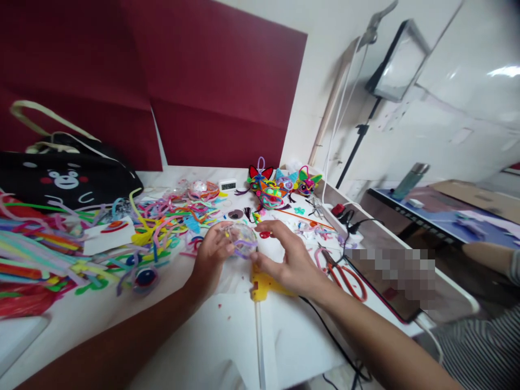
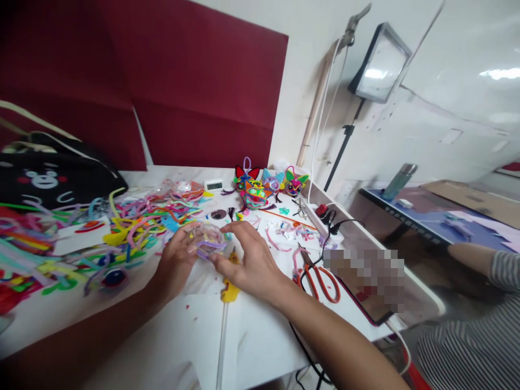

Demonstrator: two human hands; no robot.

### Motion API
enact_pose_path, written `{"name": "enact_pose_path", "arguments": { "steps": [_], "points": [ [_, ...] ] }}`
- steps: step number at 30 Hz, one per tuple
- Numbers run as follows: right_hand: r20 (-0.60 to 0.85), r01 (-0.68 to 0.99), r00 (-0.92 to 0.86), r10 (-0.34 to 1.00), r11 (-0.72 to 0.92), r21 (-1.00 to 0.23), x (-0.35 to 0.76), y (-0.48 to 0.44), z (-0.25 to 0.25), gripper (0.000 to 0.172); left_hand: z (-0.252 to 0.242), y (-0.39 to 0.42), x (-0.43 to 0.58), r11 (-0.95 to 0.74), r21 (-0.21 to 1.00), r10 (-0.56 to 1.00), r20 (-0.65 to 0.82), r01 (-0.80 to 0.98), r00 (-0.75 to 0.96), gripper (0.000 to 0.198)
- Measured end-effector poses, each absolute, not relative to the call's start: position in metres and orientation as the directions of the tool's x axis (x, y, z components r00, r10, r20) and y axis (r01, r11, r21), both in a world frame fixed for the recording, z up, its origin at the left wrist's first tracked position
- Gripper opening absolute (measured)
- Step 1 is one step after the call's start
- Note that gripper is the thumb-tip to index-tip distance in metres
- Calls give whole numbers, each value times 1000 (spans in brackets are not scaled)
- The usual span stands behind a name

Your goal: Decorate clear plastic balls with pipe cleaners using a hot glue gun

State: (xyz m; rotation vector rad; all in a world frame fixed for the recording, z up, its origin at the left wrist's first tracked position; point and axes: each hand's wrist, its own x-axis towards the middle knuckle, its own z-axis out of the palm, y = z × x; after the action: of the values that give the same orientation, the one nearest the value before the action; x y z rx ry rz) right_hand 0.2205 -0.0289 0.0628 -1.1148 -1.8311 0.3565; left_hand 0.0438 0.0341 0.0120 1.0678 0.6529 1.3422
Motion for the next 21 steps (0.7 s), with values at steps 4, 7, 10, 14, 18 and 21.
{"name": "enact_pose_path", "arguments": {
  "steps": [4, 7, 10, 14, 18, 21],
  "points": [
    [534, 476, -59, 843, 494, -728, 210, -17, 56, 35, 9, 33, 43, -94, 893, 956, 205, -441, 210, 52],
    [511, 418, -26, 859, 474, -775, 207, -14, 50, 34, 6, 34, 42, -95, 892, 950, 214, -442, 228, 53],
    [504, 390, -7, 864, 466, -794, 206, -12, 47, 29, 4, 35, 42, -97, 894, 949, 215, -437, 230, 54],
    [495, 366, 12, 869, 457, -811, 205, -11, 44, 25, 3, 36, 42, -112, 897, 947, 227, -428, 227, 53],
    [485, 341, 27, 874, 448, -826, 205, -10, 42, 25, 2, 36, 43, -109, 899, 946, 225, -423, 235, 53],
    [466, 312, 49, 883, 430, -847, 205, -10, 40, 26, 1, 36, 44, -111, 902, 946, 225, -418, 234, 54]
  ]
}}
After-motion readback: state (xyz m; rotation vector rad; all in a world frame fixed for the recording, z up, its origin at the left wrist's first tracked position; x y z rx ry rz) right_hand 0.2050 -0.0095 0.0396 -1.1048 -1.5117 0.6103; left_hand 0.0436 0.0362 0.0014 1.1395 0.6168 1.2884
